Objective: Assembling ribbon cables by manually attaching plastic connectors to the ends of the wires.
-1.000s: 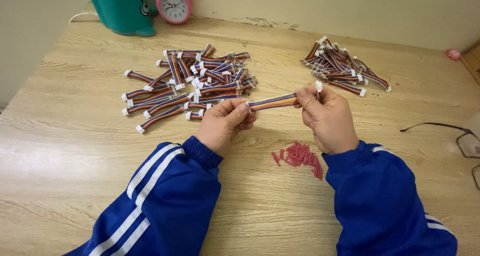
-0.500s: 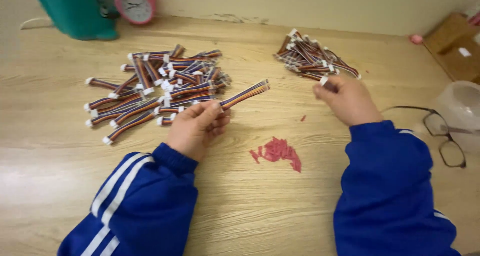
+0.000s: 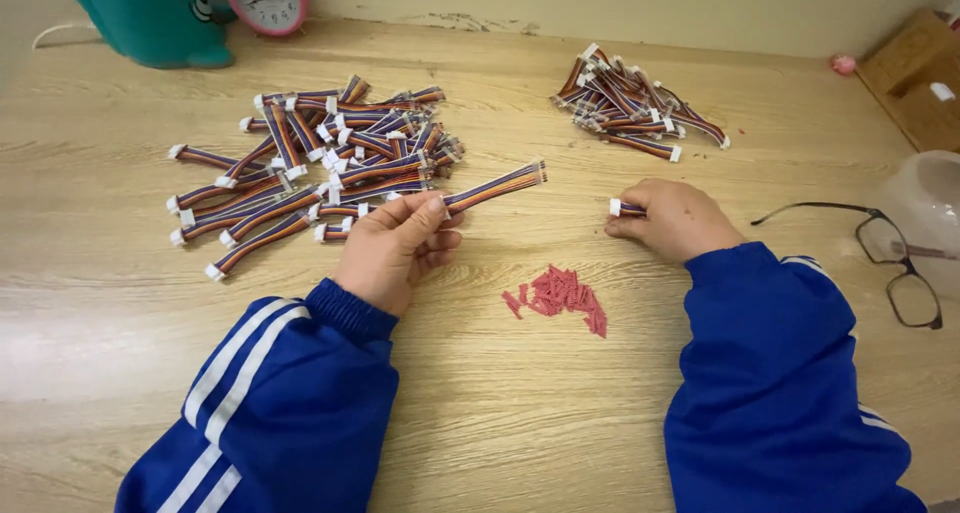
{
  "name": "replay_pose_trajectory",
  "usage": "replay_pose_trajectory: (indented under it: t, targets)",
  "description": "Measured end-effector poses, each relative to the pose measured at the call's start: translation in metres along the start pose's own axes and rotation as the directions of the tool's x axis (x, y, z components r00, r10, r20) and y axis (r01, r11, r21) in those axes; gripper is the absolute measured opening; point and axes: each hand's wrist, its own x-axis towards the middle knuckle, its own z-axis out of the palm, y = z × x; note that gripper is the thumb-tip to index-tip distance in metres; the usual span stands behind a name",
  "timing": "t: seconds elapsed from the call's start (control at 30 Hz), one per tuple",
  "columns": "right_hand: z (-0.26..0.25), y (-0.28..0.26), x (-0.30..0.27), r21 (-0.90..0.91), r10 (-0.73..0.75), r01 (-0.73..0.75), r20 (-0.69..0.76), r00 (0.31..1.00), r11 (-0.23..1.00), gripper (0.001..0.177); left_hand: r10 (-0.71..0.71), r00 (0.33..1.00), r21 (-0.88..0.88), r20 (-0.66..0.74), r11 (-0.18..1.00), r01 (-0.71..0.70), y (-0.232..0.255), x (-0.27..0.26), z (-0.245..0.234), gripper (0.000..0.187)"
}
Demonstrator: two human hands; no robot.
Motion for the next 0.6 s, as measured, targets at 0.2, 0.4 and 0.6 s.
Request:
replay_pose_trajectory:
  t: [0.2,0.4,0.6]
  targets:
    - [0.009,-0.004,0.004,-0.014,-0.033,0.034,0.075,0.997,0.999,0.027,0.011,1.000,0.005,0.010,1.000,-0.011,-0.006,0.002,-0.001,0.027]
    - [0.006,-0.006,0.004,-0.005,-0.006,0.006,0.083,0.997,1.000,0.026,0.009,1.000,0.019,0.003,1.000,-0.009,-0.004,0.000,0.001,0.027]
    - [-0.018,-0.017,-0.011,0.581,-0.021,0.112,-0.162,0.987,0.806,0.016,0.023,1.000,0.003,0.002,1.000,-0.023,-0.006,0.002,0.001,0.029]
